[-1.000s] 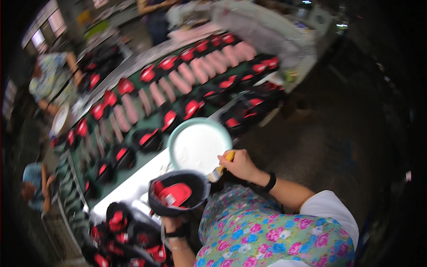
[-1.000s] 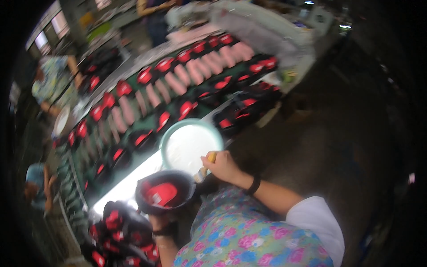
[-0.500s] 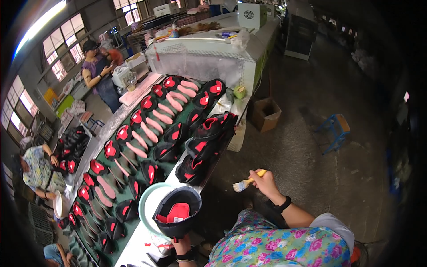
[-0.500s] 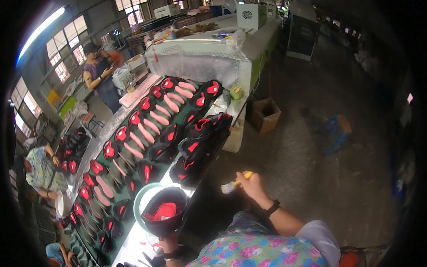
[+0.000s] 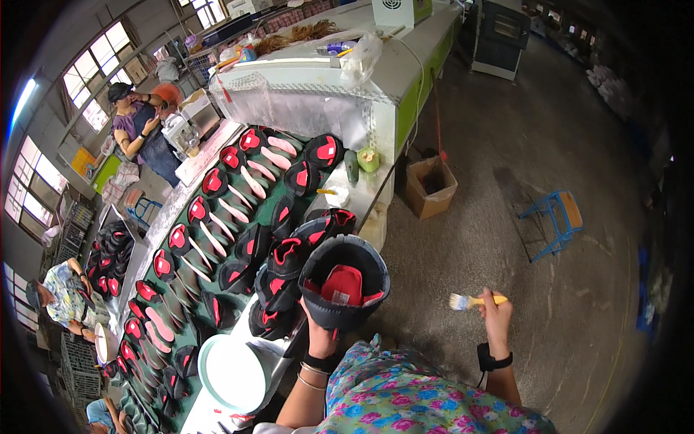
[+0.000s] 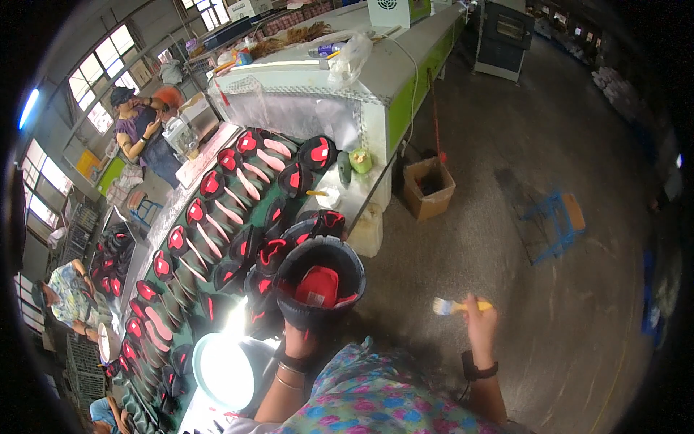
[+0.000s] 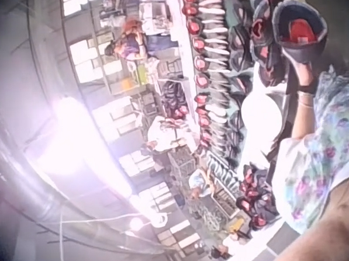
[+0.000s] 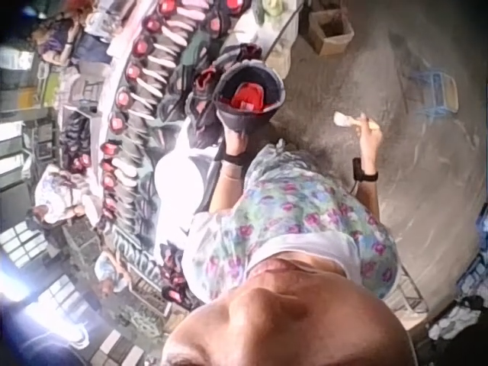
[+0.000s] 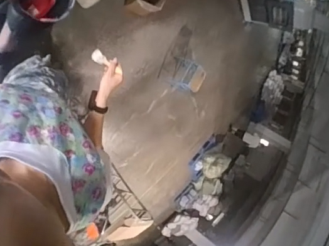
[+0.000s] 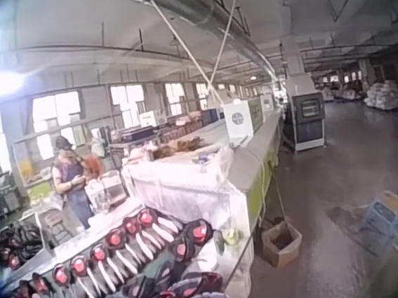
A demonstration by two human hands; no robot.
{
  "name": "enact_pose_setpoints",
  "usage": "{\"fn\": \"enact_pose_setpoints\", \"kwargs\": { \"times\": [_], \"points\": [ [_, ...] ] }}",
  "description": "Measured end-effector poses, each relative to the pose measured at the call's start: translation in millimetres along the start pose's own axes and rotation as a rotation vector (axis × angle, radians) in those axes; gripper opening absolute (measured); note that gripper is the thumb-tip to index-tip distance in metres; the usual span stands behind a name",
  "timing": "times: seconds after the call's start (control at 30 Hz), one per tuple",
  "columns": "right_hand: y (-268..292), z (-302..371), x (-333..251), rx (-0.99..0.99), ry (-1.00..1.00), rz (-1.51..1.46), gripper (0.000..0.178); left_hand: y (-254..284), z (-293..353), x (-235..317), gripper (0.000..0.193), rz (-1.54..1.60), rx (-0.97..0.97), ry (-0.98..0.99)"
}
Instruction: Applying glue to shoe uppers using a brush.
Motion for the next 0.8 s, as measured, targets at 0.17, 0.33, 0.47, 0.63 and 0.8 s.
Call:
{"fn": "enact_pose_setpoints", "kwargs": {
  "times": [0.17, 0.33, 0.47, 0.63, 0.8],
  "points": [
    [25, -31, -2, 0.117, -0.054, -0.002, 0.028, -28, -92, 24, 0.076, 0.229, 0.063, 0.099],
    [6, -85, -23, 0.149, -0.059, 0.033, 0.027, 12, -140, 9, 0.088, -0.104, 0.246, -0.052],
    [-39, -143, -58, 0.084, -0.037, 0.039, 0.026, 37, -152, -17, 0.072, -0.795, 0.201, -0.126],
    [-117, -204, -112, -0.091, 0.04, 0.061, 0.024, 49, -166, -51, 0.035, -0.595, 0.354, 0.092],
    [-184, -234, -130, -0.191, 0.05, 0.063, 0.027, 15, -187, -44, 0.021, -0.063, 0.508, 0.037]
  ]
}}
Point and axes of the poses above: each hand's wrist, its own z-axis away from the middle knuckle, its own y-axis out of the back of the hand, x = y × z, the point moved 10 cm from there along -z, towards the middle knuckle, and after that the axes turned 9 degrees about -y, right-handed, at the moved point
